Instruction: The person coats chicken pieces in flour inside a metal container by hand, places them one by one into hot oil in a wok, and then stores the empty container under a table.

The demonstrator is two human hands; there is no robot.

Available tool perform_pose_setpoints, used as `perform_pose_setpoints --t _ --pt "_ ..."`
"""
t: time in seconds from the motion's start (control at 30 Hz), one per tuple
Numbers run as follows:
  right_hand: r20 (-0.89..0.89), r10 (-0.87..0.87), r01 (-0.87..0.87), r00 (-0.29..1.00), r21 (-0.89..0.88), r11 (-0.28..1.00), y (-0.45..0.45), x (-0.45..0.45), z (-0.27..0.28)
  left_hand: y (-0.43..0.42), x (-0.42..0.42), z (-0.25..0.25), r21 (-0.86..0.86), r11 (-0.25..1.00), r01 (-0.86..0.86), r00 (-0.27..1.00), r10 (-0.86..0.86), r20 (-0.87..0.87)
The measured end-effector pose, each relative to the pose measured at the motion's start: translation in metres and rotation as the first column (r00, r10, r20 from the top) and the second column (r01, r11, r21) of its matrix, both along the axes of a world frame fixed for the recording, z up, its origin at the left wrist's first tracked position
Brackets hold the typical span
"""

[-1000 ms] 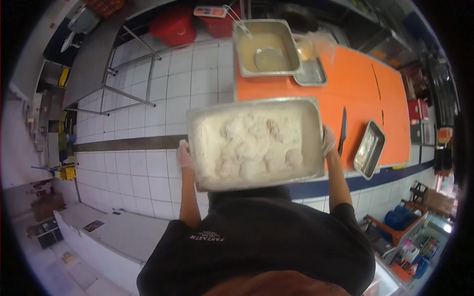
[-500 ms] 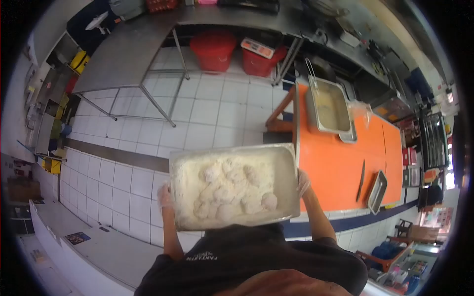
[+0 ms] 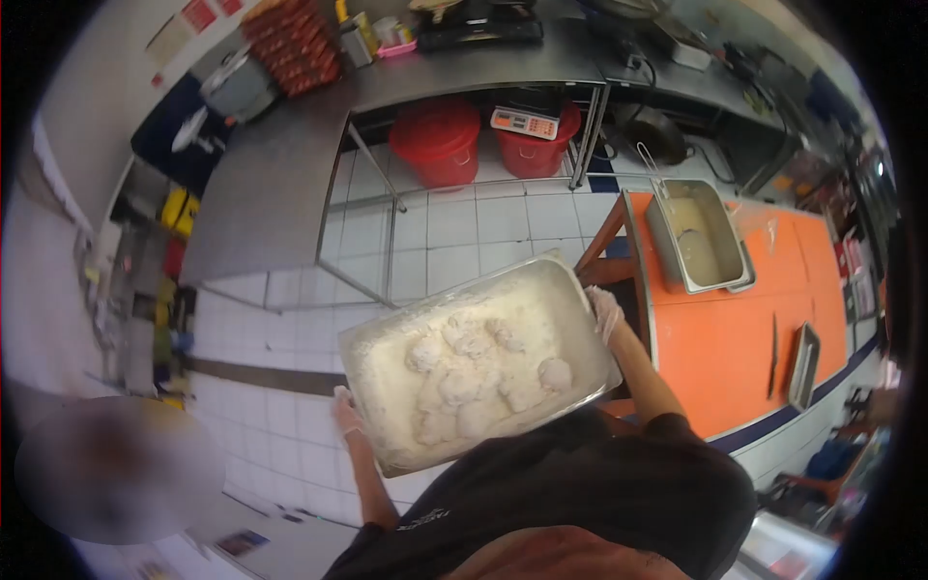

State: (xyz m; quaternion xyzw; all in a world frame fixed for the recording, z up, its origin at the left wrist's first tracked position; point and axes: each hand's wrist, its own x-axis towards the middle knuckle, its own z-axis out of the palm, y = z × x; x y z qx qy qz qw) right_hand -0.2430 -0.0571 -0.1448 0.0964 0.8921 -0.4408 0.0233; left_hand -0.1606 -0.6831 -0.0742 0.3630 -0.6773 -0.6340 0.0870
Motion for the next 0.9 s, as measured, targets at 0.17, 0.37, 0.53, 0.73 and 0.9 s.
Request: perform_pose_setpoints --t 0.17,0.37,0.53,0.73,0.9 --pt "0.543 -0.291 0.519 0.787 -0.331 0.788 -0.005 -0.134 0.122 0.045 -0.123 0.050 0.056 0.998 0.016 1.000 -0.015 -0.019" --pt "0.112 -0.284 0.305 0.952 -0.292 0.906 0.066 -0.301 0.122 0.100 -0.325 0.055 0.014 1.000 -0.015 0.999 0.016 -0.046" --pt "-0.042 -0.365 0.352 0.930 -0.182 0.918 0.126 -0.417 0.127 0.168 -0.474 0.094 0.289 0.955 0.063 0.989 -0.020 -0.148" --pt "-0.084 -0.378 0.379 0.922 -0.003 0.925 0.207 -0.542 0.126 0.226 -0.691 0.069 0.237 0.941 0.240 0.970 -0.228 -0.079" --pt "0.181 -0.695 0.691 0.695 -0.433 0.578 0.250 -0.611 0.147 0.300 -0.824 0.064 0.271 0.906 0.324 0.944 -0.292 -0.153"
